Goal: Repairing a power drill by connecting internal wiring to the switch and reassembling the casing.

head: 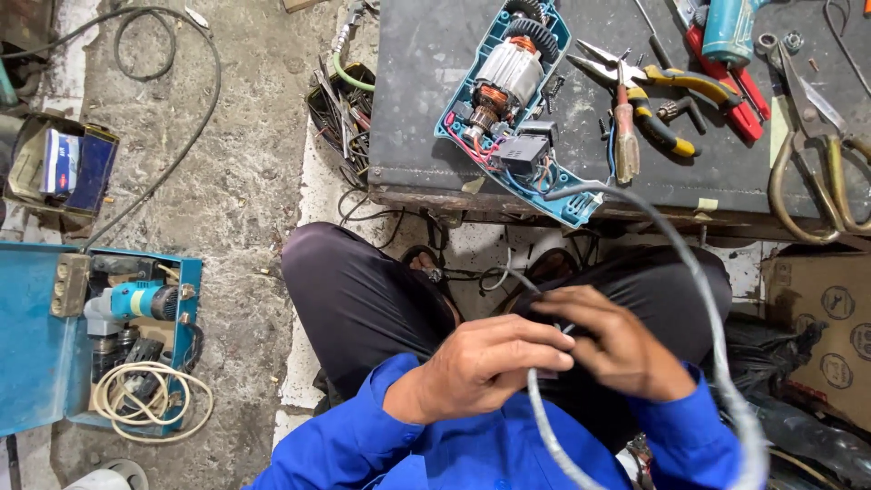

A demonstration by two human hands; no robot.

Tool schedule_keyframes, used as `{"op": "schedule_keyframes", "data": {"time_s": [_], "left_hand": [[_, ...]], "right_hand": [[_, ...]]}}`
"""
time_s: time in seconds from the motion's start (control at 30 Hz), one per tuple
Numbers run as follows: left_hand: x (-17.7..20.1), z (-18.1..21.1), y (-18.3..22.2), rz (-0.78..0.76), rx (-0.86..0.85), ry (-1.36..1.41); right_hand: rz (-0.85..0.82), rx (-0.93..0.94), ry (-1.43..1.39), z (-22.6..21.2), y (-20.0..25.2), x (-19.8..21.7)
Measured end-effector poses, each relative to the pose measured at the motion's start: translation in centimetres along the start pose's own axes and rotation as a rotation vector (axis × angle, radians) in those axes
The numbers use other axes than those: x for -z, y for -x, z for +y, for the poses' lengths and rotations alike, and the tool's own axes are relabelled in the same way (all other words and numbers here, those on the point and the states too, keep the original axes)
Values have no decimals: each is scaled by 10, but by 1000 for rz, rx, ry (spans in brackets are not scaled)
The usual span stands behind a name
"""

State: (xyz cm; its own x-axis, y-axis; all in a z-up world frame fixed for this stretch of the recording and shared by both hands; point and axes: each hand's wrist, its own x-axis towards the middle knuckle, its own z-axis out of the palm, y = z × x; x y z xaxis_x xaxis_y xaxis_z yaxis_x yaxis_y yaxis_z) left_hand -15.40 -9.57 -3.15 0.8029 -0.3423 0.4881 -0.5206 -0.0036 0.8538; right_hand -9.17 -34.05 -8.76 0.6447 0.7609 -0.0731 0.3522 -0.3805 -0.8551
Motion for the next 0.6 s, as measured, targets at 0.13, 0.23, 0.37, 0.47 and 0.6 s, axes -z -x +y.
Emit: {"op": "schedule_keyframes", "data": {"time_s": [0.13,0.23,0.37,0.47,0.6], "left_hand": [[-3,9,-12,39,-21,81],[-7,11,-16,104,90,200],[-9,12,-25,178,245,119],[-9,11,-29,130,272,137],[-13,10,-30,95,147,85]], "right_hand": [[1,47,-47,-9,-8,-17],[151,215,-110,-9,-8,-23],[259,138,-217,-14,-2,-27],[332,175,-171,-21,-1,-30],[514,200,-211,-16,3,-50]]}}
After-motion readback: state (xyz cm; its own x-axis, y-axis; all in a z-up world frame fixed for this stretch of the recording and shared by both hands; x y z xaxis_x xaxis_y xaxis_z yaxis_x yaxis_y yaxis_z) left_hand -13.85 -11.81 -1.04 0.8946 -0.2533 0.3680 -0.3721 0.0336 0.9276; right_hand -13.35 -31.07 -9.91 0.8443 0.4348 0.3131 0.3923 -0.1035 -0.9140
